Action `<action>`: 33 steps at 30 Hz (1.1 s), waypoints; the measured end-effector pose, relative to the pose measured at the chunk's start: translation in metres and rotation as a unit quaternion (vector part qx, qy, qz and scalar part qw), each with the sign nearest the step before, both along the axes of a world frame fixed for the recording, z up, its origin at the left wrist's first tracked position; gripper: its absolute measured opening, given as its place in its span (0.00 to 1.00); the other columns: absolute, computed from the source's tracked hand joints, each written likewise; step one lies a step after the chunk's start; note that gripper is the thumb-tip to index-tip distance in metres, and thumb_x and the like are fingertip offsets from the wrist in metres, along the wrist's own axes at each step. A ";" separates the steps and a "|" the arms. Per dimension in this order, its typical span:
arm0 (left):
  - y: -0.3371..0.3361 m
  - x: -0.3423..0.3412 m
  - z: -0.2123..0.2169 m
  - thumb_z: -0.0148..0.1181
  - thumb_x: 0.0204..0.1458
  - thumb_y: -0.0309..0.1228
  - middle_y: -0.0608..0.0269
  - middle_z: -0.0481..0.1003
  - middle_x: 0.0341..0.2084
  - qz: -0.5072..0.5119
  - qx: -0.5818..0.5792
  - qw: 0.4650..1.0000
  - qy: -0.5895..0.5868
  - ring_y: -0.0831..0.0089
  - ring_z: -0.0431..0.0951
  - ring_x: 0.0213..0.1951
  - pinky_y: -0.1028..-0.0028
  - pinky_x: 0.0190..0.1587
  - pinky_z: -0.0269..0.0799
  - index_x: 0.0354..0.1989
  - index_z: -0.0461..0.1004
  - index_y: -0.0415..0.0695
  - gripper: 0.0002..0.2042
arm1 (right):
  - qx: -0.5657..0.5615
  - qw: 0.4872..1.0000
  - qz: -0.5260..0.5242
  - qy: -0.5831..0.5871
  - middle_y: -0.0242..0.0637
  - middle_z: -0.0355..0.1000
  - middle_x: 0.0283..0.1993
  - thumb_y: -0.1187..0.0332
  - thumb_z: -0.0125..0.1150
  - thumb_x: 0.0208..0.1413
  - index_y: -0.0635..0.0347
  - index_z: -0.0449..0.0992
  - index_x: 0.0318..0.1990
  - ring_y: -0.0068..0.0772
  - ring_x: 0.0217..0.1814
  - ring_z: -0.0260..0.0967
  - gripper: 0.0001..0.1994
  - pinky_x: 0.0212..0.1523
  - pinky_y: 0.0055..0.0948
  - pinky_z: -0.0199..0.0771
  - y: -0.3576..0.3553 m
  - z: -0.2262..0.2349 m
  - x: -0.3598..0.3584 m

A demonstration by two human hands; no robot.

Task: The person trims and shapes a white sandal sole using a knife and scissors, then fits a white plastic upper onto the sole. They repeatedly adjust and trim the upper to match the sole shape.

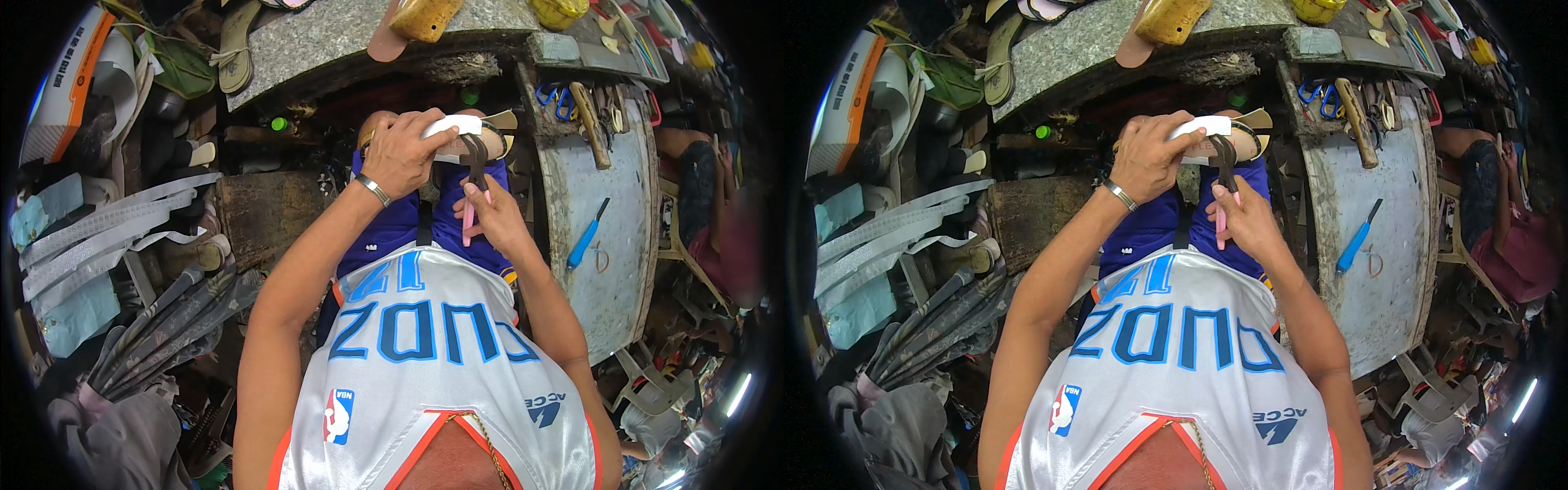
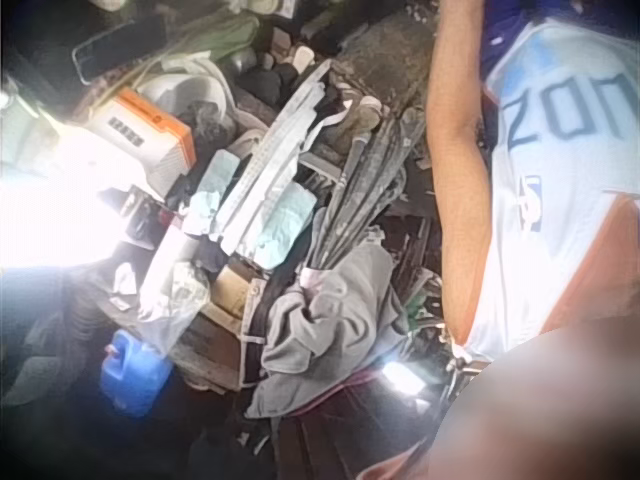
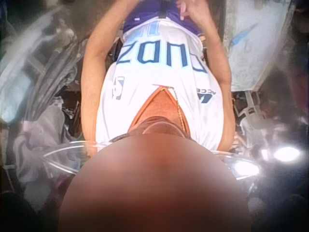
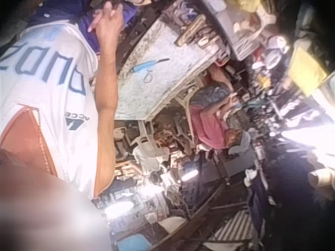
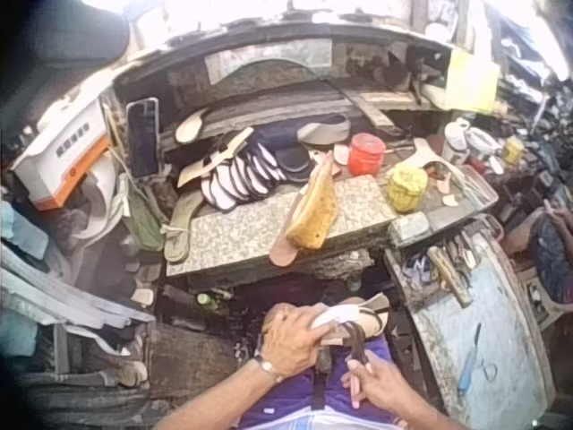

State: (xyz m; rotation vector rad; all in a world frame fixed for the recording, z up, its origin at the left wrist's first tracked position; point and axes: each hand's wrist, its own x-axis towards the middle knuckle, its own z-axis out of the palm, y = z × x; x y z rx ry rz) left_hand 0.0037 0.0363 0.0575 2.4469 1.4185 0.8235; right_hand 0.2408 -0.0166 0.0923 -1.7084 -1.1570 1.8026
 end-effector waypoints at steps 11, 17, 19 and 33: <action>0.008 0.003 0.009 0.71 0.54 0.25 0.60 0.79 0.65 -0.005 0.006 0.999 0.041 0.56 0.82 0.59 0.55 0.56 0.72 0.62 0.82 0.63 0.26 | 0.507 0.841 0.009 -0.189 0.61 0.83 0.56 0.76 0.63 0.72 0.57 0.63 0.82 0.63 0.51 0.86 0.33 0.47 0.51 0.86 0.013 0.030 -0.010; 0.012 0.001 0.010 0.72 0.54 0.26 0.61 0.79 0.65 -0.010 -0.014 0.998 0.066 0.57 0.82 0.58 0.54 0.53 0.73 0.58 0.83 0.62 0.23 | 0.340 0.831 0.199 -0.392 0.56 0.85 0.47 0.76 0.64 0.71 0.52 0.64 0.84 0.64 0.41 0.85 0.35 0.38 0.53 0.85 0.040 0.022 -0.008; 0.011 0.000 0.010 0.70 0.57 0.30 0.63 0.78 0.62 -0.008 0.006 0.998 0.066 0.59 0.83 0.56 0.54 0.51 0.73 0.56 0.83 0.64 0.19 | 0.448 0.824 0.135 -0.319 0.55 0.85 0.46 0.74 0.63 0.71 0.44 0.65 0.84 0.64 0.38 0.84 0.35 0.35 0.57 0.83 0.039 0.024 -0.009; 0.015 0.003 0.008 0.68 0.60 0.33 0.64 0.78 0.56 0.000 0.013 0.997 0.070 0.59 0.83 0.52 0.54 0.48 0.72 0.53 0.83 0.64 0.14 | 0.566 0.753 0.099 -0.320 0.51 0.86 0.50 0.75 0.62 0.71 0.40 0.62 0.85 0.64 0.39 0.84 0.37 0.36 0.56 0.84 0.036 0.008 -0.015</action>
